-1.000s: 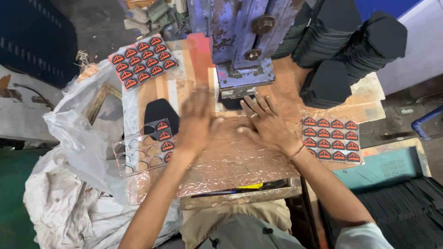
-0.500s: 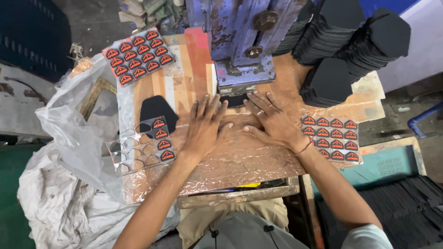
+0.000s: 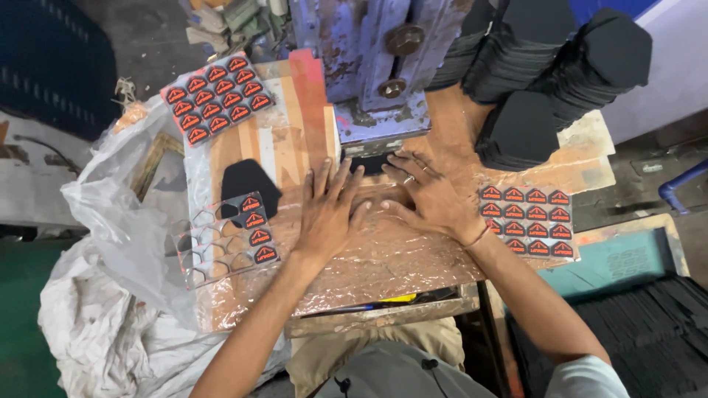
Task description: The person places small black fabric pieces onto a wooden board covered with plastic wrap. They then use a heat press machine to apply orange and black stickers onto the fabric pieces. The person repeatedly stacks the finished items and retrieves new fabric pieces from a pile on the right side of the table.
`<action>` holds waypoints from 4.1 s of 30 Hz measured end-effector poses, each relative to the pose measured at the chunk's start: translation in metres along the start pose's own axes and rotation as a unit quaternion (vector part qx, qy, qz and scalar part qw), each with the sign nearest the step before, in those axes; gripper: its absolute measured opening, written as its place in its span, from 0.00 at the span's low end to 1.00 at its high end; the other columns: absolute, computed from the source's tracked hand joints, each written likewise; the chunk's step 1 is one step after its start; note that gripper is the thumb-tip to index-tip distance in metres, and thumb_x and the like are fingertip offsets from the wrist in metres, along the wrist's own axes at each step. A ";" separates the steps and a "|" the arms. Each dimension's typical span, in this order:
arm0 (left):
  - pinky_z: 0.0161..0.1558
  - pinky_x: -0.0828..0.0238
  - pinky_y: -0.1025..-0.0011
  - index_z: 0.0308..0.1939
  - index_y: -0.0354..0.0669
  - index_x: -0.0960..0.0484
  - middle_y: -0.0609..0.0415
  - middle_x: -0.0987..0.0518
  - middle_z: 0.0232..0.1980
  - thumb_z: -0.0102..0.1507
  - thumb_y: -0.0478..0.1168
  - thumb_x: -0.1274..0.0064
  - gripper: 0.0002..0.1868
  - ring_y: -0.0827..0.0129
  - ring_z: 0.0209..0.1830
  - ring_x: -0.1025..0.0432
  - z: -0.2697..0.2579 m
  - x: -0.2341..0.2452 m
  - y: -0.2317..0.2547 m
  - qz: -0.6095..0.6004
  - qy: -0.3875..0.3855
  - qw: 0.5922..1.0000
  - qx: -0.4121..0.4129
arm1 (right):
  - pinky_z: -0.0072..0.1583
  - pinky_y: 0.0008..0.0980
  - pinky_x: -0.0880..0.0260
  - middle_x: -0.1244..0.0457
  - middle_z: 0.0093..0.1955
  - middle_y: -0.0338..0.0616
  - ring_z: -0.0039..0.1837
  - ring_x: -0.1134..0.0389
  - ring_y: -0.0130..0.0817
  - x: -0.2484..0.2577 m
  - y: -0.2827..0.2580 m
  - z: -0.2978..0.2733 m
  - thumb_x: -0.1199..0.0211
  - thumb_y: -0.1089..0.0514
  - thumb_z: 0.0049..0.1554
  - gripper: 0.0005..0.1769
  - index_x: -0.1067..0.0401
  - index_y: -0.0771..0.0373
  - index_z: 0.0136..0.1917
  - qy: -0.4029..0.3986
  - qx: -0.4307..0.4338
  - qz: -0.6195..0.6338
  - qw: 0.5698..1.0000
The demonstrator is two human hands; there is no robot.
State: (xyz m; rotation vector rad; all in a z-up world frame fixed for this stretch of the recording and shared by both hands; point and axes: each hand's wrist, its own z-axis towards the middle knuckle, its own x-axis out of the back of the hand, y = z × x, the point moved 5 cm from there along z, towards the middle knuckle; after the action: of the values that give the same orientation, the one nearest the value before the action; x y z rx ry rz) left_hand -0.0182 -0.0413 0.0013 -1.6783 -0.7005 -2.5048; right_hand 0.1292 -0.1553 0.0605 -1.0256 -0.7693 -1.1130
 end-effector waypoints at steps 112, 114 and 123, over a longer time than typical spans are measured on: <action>0.80 0.46 0.61 0.82 0.30 0.46 0.37 0.35 0.80 0.72 0.34 0.38 0.41 0.49 0.81 0.39 -0.167 0.102 -0.216 -0.249 0.310 0.883 0.249 | 0.42 0.21 0.38 0.34 0.40 0.39 0.37 0.37 0.19 0.041 0.069 -0.207 0.39 0.67 0.71 0.15 0.31 0.70 0.69 0.223 -0.421 0.214 0.853; 0.58 0.28 0.46 0.80 0.43 0.52 0.38 0.23 0.66 0.64 0.42 0.43 0.46 0.42 0.62 0.26 -0.220 0.063 -0.321 -0.490 0.380 0.623 0.477 | 0.45 0.17 0.36 0.33 0.44 0.39 0.42 0.35 0.18 0.031 0.077 -0.217 0.41 0.69 0.74 0.12 0.33 0.73 0.69 0.284 -0.388 0.191 0.856; 0.42 0.23 0.71 0.79 0.38 0.42 0.47 0.15 0.47 0.64 0.45 0.38 0.43 0.66 0.37 0.21 -0.029 0.106 -0.097 -0.276 0.135 0.911 0.277 | 0.47 0.18 0.36 0.35 0.42 0.37 0.43 0.36 0.17 0.041 0.080 -0.209 0.39 0.66 0.72 0.11 0.29 0.71 0.66 0.263 -0.389 0.119 0.875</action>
State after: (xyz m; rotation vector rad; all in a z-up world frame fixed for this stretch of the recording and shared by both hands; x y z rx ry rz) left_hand -0.1140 0.0565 0.0531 -1.0039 -1.8350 -2.4004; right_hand 0.2179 -0.3561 0.0013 -1.3369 0.2880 -1.4281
